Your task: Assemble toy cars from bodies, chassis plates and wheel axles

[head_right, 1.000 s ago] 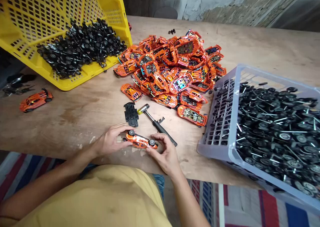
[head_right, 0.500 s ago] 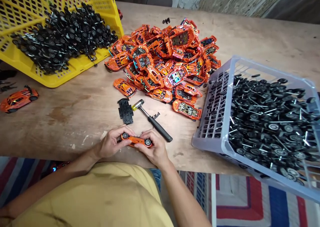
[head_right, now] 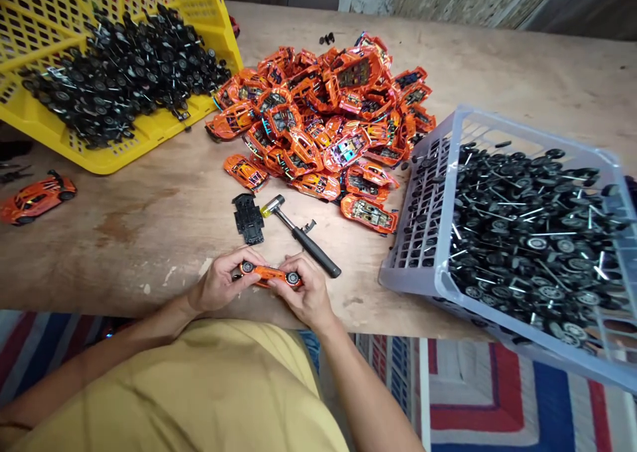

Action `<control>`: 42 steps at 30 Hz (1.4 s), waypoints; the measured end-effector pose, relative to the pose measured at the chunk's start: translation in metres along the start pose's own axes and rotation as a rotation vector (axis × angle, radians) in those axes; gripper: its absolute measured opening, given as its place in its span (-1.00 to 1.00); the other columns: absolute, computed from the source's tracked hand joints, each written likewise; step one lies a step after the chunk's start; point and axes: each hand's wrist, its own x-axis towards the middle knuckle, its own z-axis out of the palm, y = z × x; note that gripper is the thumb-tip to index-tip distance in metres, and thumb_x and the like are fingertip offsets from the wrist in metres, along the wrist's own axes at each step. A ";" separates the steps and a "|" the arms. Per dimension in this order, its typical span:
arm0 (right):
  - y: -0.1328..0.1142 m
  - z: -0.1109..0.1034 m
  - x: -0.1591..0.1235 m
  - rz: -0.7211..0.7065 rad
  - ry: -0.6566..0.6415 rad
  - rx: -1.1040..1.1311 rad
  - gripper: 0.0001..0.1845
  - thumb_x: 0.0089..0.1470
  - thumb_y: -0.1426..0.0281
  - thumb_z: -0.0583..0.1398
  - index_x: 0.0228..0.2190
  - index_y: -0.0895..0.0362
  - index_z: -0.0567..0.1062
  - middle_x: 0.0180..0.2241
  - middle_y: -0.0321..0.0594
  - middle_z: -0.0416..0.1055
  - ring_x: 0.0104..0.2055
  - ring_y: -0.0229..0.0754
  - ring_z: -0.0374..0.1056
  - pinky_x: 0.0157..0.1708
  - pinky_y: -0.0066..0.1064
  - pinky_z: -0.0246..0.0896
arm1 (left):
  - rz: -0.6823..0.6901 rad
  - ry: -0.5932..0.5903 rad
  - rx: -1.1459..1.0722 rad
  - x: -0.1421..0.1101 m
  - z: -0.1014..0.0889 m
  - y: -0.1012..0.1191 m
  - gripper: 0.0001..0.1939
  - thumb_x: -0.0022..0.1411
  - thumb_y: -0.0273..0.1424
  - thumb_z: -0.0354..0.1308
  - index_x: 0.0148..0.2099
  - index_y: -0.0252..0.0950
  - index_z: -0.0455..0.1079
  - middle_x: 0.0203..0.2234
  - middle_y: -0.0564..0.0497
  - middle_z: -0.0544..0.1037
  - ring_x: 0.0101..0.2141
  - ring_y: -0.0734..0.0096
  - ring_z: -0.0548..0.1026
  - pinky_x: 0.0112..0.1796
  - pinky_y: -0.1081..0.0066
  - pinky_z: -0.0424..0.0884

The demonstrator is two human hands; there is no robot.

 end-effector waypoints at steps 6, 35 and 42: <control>-0.026 -0.010 0.021 -0.379 0.015 -0.338 -0.75 0.02 0.35 0.39 -0.24 -0.04 0.49 -0.21 -0.17 0.49 -0.10 -0.01 0.40 -0.03 0.02 0.35 | -0.228 -0.007 -0.187 0.011 -0.039 0.008 -0.57 0.30 -0.13 0.13 0.06 -0.34 0.40 -0.02 -0.20 0.53 -0.05 0.19 0.52 -0.05 0.25 0.45; -0.005 0.023 0.016 0.012 0.055 -0.055 -0.85 0.15 0.30 0.27 -0.23 0.08 0.50 -0.28 -0.17 0.48 -0.21 -0.10 0.43 -0.18 -0.21 0.41 | -0.064 0.234 -0.136 -0.015 -0.018 -0.016 -0.35 0.11 -0.37 0.35 0.20 -0.28 0.21 0.15 -0.26 0.40 0.07 0.22 0.48 0.04 0.24 0.44; -0.034 0.013 0.034 -0.064 -0.052 -0.099 -0.31 -0.01 0.09 0.38 0.05 0.05 0.28 -0.01 -0.06 0.30 0.04 0.02 0.30 -0.04 -0.16 0.35 | -0.184 0.195 -0.140 -0.009 -0.013 0.015 -0.60 0.10 -0.32 0.33 -0.03 -0.35 0.40 -0.17 -0.09 0.60 -0.15 0.26 0.56 -0.07 0.32 0.47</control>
